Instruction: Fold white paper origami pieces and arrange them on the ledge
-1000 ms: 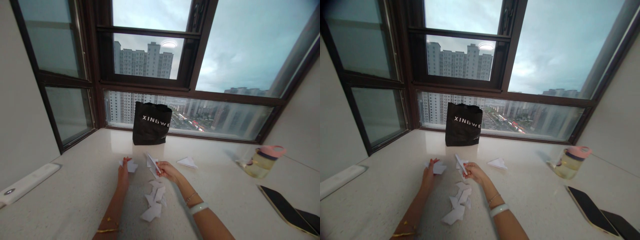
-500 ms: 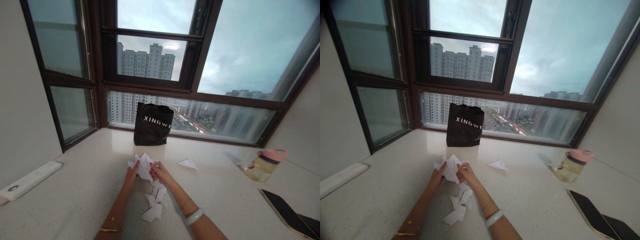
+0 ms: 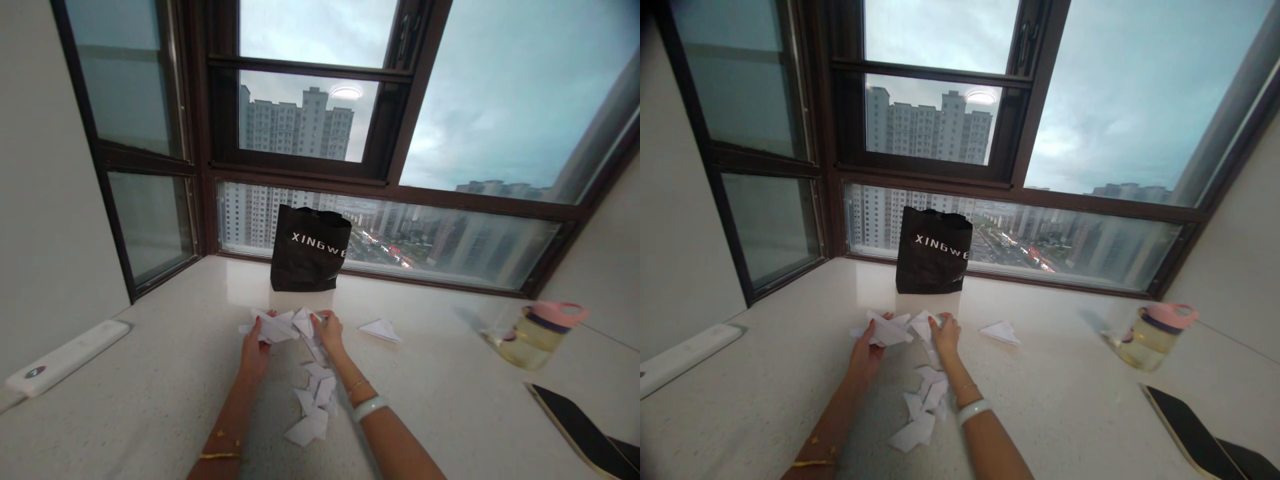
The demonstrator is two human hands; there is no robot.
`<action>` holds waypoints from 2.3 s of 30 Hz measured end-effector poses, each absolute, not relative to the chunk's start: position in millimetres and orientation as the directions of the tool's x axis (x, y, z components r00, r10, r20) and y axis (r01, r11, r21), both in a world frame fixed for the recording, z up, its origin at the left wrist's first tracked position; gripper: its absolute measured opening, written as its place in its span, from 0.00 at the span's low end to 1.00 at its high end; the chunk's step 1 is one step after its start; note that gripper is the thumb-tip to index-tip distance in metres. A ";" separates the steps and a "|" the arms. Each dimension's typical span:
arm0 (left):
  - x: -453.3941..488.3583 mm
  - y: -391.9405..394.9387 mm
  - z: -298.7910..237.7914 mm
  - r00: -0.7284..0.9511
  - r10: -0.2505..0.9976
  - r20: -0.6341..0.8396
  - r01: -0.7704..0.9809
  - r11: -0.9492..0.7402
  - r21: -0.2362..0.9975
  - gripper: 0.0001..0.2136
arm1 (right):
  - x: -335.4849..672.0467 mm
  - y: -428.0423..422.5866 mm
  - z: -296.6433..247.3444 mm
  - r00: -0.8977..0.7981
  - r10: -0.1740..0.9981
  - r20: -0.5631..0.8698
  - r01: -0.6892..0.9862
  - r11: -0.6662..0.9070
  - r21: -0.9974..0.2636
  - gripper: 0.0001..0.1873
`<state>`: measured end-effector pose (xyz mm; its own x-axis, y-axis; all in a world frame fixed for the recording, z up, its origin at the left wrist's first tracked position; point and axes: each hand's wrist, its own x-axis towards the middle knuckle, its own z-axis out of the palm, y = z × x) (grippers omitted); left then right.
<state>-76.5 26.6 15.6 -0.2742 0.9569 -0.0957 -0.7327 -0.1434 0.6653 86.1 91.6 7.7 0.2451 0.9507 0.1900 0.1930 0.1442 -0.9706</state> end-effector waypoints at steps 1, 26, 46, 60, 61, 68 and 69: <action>-76.0 26.2 16.8 -0.264 0.961 -0.081 -0.729 -0.144 0.669 0.11 | 87.1 88.3 8.1 0.228 0.950 0.215 0.231 0.162 -0.959 0.15; 9.1 -5.8 23.5 0.194 0.970 0.148 -0.507 -0.030 0.862 0.17 | 170.1 -1.0 40.1 -0.242 0.824 0.512 0.663 0.526 -0.533 0.24; 69.3 -0.4 25.7 0.729 0.681 0.068 0.678 -0.732 0.068 0.16 | 261.3 -48.7 -3.0 -0.056 0.947 0.317 0.552 0.294 -0.780 0.27; 82.2 6.1 32.1 0.687 0.727 -0.001 0.727 -0.686 0.033 0.30 | 264.2 -50.6 11.0 -0.189 0.943 0.274 0.748 0.319 -0.582 0.18; 82.6 5.2 33.0 0.690 0.724 -0.008 0.724 -0.689 0.028 0.30 | 265.8 -50.8 12.4 -0.226 0.940 0.256 0.775 0.333 -0.538 0.18; 84.9 3.0 34.3 0.756 0.653 0.046 0.654 -0.757 -0.011 0.26 | 267.6 -57.3 17.2 -0.247 0.934 0.258 0.889 0.325 -0.323 0.20; 85.7 3.1 32.8 0.756 0.654 0.036 0.655 -0.756 -0.016 0.26 | 266.2 -58.7 16.8 -0.258 0.928 0.269 0.894 0.335 -0.298 0.21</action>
<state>85.7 3.1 32.8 0.7555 0.6542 0.0358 0.6549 -0.7555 -0.0164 266.2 -58.7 16.8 -0.2584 0.9280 0.2685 0.8939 0.3351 -0.2978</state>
